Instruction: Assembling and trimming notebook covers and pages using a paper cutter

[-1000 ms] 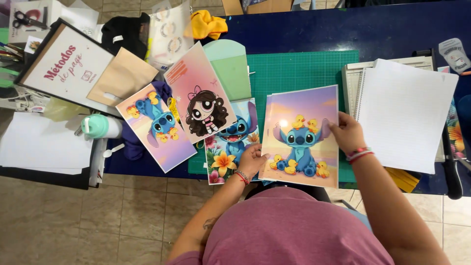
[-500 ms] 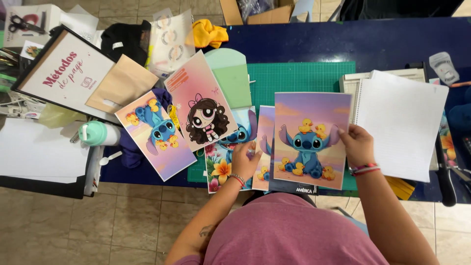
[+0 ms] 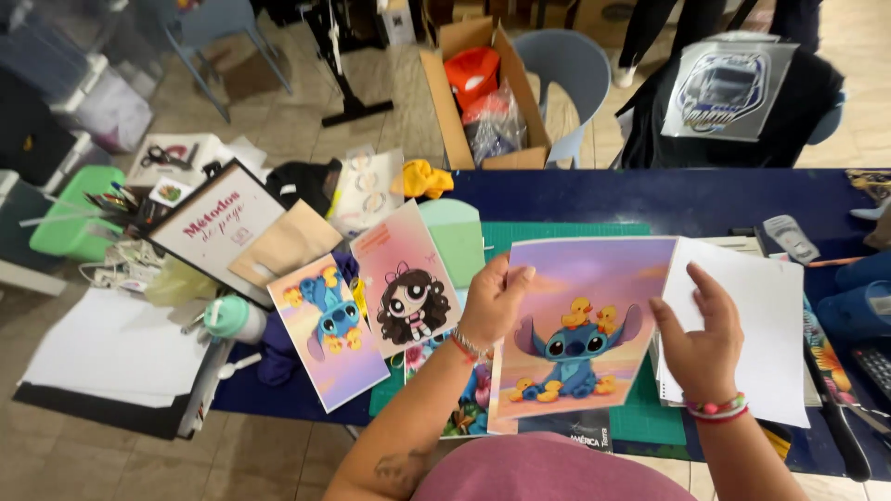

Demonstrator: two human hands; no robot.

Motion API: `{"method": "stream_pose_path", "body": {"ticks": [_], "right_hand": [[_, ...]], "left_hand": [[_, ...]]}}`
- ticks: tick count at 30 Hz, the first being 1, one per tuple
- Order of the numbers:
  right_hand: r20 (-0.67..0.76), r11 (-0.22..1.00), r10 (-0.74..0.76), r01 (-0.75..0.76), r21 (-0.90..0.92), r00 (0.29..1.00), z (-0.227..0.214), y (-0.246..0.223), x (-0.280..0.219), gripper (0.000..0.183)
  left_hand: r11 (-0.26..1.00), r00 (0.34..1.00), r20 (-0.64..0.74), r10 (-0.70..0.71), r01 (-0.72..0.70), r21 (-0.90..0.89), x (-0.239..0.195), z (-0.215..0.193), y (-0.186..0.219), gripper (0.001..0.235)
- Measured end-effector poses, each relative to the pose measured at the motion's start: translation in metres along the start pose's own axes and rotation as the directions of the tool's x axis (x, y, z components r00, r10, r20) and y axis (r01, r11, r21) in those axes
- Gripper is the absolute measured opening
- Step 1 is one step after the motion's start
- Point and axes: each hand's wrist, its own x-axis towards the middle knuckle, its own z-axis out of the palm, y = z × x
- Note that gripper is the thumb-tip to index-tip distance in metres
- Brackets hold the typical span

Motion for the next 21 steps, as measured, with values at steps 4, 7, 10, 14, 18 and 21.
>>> {"method": "stream_pose_path", "body": {"ticks": [4,7,10,14,18,21], "right_hand": [[-0.036,0.836,-0.532,0.517,-0.182,0.846,-0.004,-0.08,0.023,0.056],[0.151,0.837,-0.517,0.534,-0.116,0.843,-0.008,-0.093,0.054,0.034],[0.309,0.911,-0.406,0.352,0.216,0.86,-0.016,-0.11,0.063,0.01],[0.193,0.869,-0.031,-0.069,0.49,0.981,-0.026,-0.103,0.068,0.008],[-0.141,0.954,-0.296,0.285,-0.097,0.945,-0.052,-0.075,0.065,0.012],[-0.086,0.858,-0.512,0.502,-0.108,0.855,-0.05,-0.088,0.051,0.016]], "left_hand": [[0.978,0.986,-0.019,0.167,-0.168,-0.123,-0.019,0.001,-0.069,0.026],[0.975,0.974,0.065,0.219,-0.216,-0.057,-0.036,-0.01,0.007,0.027],[0.978,0.976,0.07,0.205,-0.202,-0.042,-0.049,-0.022,0.048,0.024],[0.978,0.978,0.037,0.203,-0.205,0.048,-0.059,-0.038,0.036,0.024],[0.982,0.983,-0.003,0.184,-0.184,0.049,-0.067,-0.046,0.035,0.024],[0.975,0.977,0.0,0.214,-0.214,0.055,-0.071,-0.044,0.047,0.024]]}}
